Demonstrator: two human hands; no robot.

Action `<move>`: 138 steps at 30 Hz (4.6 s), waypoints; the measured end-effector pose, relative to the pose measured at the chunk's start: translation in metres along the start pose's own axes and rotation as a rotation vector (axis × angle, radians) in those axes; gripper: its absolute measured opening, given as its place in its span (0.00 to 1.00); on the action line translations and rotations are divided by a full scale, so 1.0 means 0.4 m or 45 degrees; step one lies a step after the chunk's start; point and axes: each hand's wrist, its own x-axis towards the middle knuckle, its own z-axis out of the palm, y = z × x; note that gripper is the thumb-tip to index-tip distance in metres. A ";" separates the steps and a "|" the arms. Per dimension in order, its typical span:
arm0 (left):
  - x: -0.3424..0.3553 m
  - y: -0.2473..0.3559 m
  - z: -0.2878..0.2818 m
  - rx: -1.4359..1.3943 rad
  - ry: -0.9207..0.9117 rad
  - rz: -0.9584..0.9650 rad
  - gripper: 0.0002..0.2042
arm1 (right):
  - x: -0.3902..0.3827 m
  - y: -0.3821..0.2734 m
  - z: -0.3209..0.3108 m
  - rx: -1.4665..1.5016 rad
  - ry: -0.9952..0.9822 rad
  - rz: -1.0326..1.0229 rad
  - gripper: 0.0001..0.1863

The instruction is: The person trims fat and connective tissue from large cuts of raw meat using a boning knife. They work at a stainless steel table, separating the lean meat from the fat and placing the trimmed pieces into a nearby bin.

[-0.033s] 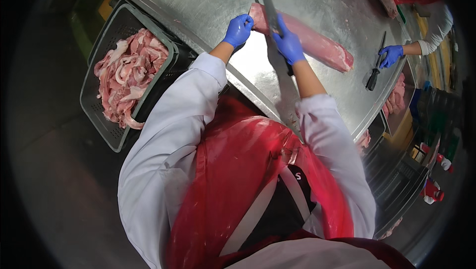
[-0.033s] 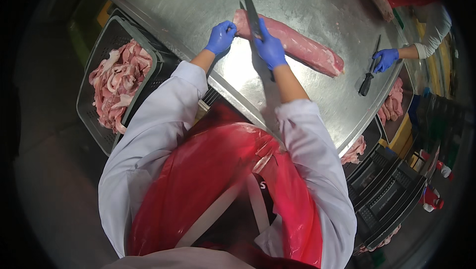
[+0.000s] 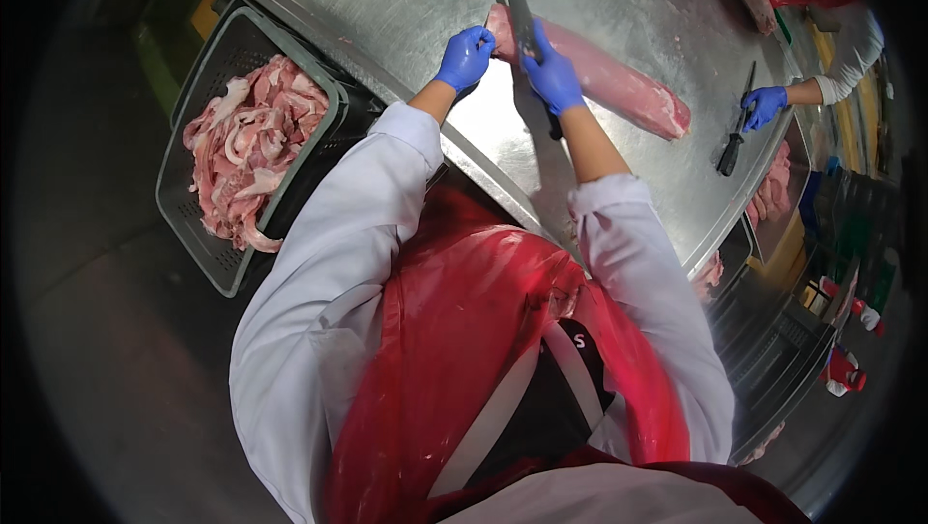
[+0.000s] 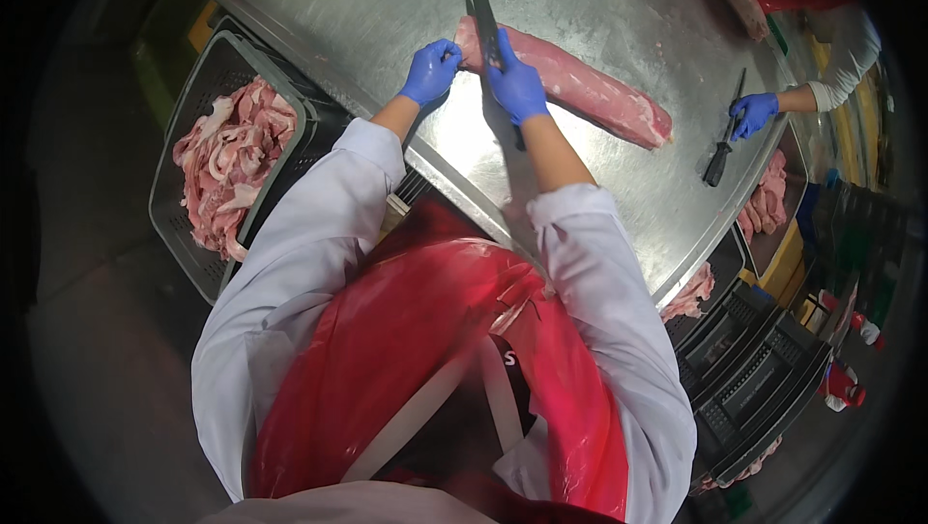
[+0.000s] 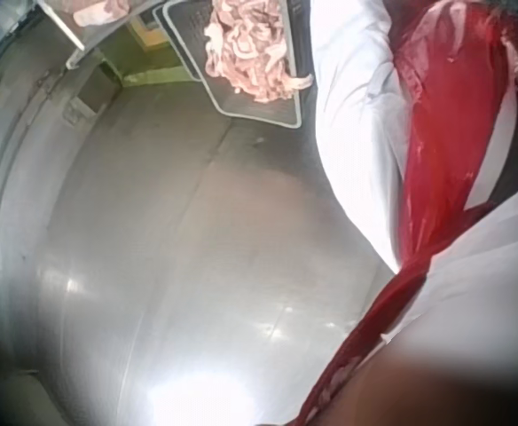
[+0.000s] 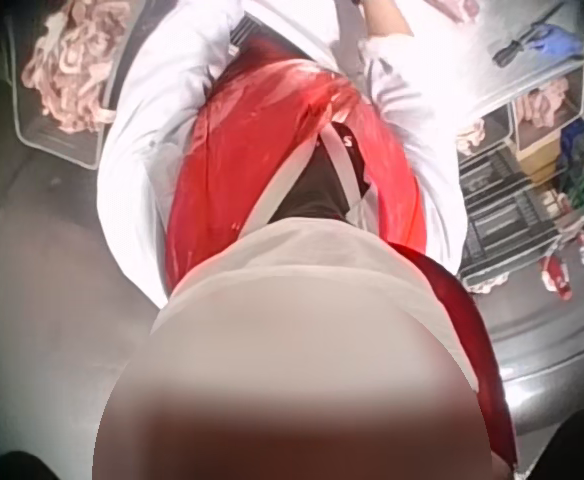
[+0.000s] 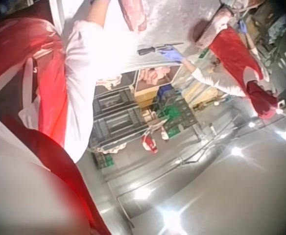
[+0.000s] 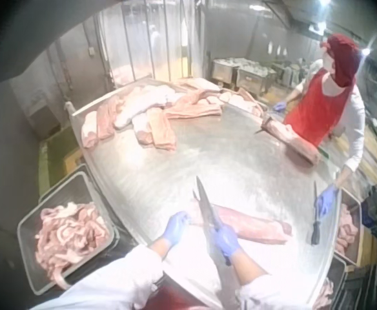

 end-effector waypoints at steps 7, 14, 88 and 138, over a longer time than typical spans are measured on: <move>0.000 -0.026 -0.038 -0.035 0.083 -0.039 0.04 | -0.164 0.051 0.132 -0.066 -0.124 0.115 0.37; -0.054 -0.110 -0.102 0.135 0.237 -0.212 0.05 | -0.389 0.061 0.042 -0.261 -0.351 0.163 0.40; 0.183 0.280 0.288 0.698 -1.362 -0.162 0.48 | -0.908 0.375 -0.117 0.348 0.695 0.653 0.21; 0.019 0.547 0.686 1.030 -0.965 0.177 0.39 | -1.324 0.603 -0.102 1.066 1.148 0.616 0.43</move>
